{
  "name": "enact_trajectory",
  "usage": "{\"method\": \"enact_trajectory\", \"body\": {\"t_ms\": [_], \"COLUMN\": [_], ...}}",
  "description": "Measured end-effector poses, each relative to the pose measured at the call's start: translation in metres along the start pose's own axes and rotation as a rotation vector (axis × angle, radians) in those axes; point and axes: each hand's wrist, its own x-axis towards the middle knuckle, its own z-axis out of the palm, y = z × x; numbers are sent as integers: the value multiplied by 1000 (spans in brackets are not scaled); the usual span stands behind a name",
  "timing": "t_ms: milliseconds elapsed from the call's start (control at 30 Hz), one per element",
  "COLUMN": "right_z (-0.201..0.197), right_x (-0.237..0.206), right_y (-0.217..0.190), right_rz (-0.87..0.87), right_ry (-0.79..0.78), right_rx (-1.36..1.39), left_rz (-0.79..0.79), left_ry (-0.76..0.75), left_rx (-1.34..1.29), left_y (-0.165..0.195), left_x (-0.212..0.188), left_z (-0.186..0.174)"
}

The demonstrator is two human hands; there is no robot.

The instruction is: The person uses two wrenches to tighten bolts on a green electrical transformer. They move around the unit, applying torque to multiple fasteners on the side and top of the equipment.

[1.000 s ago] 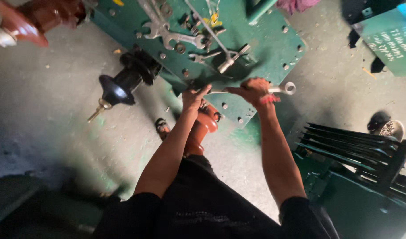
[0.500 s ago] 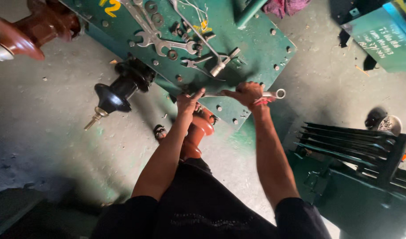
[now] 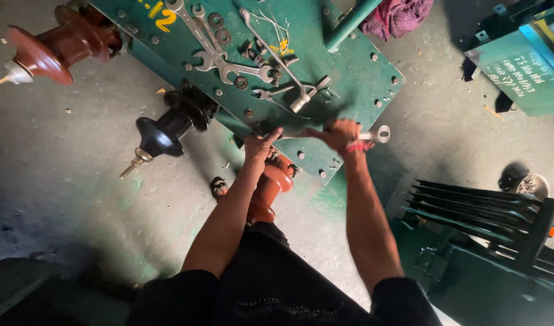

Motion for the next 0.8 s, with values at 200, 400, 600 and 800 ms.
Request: {"method": "enact_trajectory", "body": {"t_ms": [200,400,600,800], "right_z": [49,12,17,16], "right_x": [-118,-3,-66,-78], "right_y": [-110,11,-60,-55], "right_rz": [496,-147,217,136], "right_ry": [187,161,250,94], "right_rx": [200,-152,-154,40], "left_rz": [593,2,310,14], "left_ry": [-27,-128,7,-37], "left_rx": [95,-61,-22,-35], "left_y": [-4,-3,-12,6], "left_x": [7,5,4,-4], "left_z": [-5,-9,2,-9]}}
